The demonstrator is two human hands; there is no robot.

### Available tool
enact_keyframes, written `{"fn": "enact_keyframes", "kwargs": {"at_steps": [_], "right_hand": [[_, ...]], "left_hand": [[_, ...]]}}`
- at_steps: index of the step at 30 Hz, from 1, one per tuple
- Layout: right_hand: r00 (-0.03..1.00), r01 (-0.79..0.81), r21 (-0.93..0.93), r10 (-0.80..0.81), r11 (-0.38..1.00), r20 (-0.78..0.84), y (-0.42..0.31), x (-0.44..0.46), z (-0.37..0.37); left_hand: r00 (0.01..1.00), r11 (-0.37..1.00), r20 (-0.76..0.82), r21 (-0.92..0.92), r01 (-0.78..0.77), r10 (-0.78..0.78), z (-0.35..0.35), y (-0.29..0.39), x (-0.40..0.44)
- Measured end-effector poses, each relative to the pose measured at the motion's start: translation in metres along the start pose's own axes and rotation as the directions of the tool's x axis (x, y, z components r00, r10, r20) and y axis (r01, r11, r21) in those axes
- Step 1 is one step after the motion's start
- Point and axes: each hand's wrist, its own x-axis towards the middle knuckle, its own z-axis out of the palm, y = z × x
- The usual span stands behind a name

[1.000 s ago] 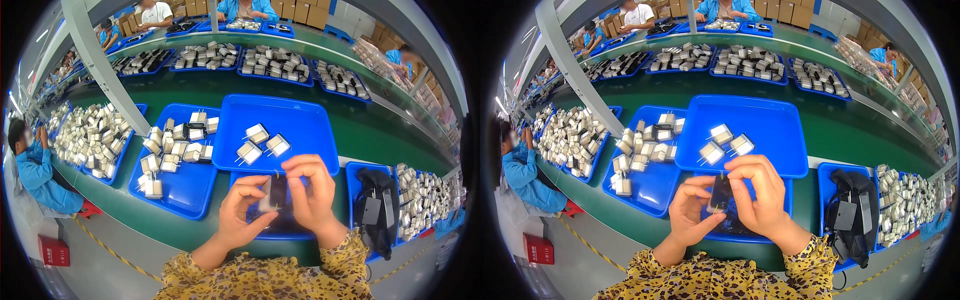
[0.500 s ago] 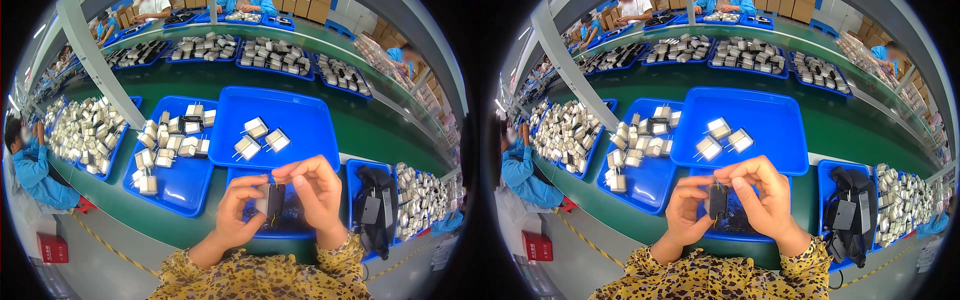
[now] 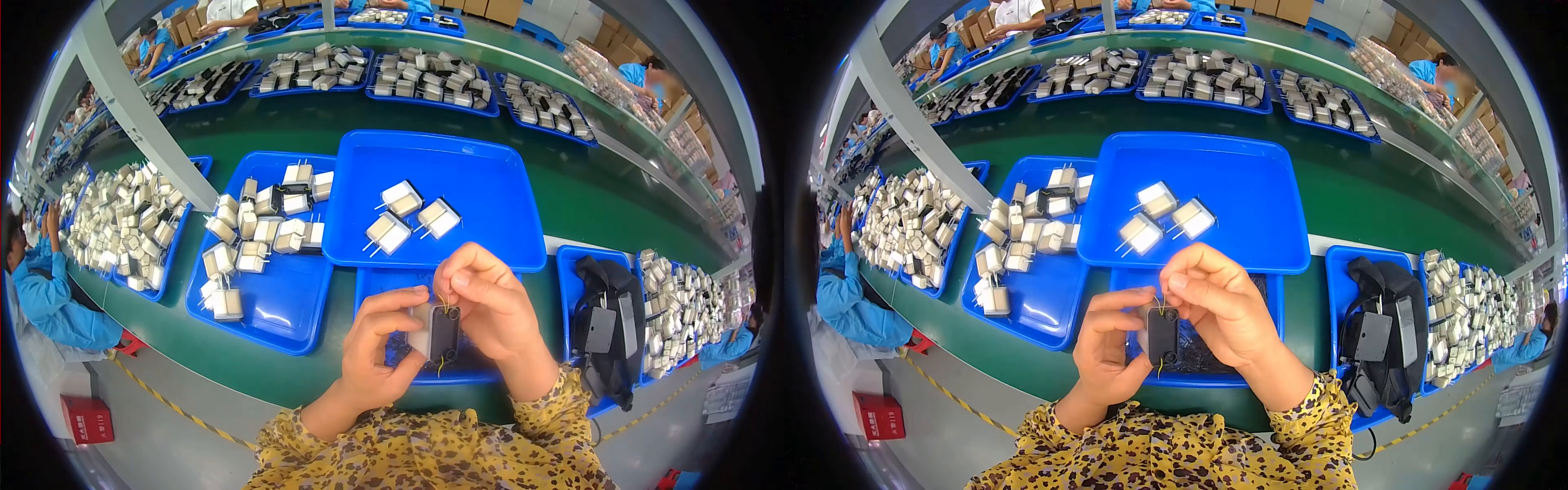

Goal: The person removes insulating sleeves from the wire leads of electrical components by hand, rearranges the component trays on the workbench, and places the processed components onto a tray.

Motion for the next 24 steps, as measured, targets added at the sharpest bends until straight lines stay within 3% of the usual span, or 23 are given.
{"fn": "enact_keyframes", "kwargs": {"at_steps": [24], "right_hand": [[0.998, -0.054, 0.053, 0.055, 0.997, -0.014, -0.0005, 0.0008, 0.0018]], "left_hand": [[1.000, 1.000, 0.002, 0.022, -0.007, 0.007, 0.0002, -0.0009, 0.0001]]}}
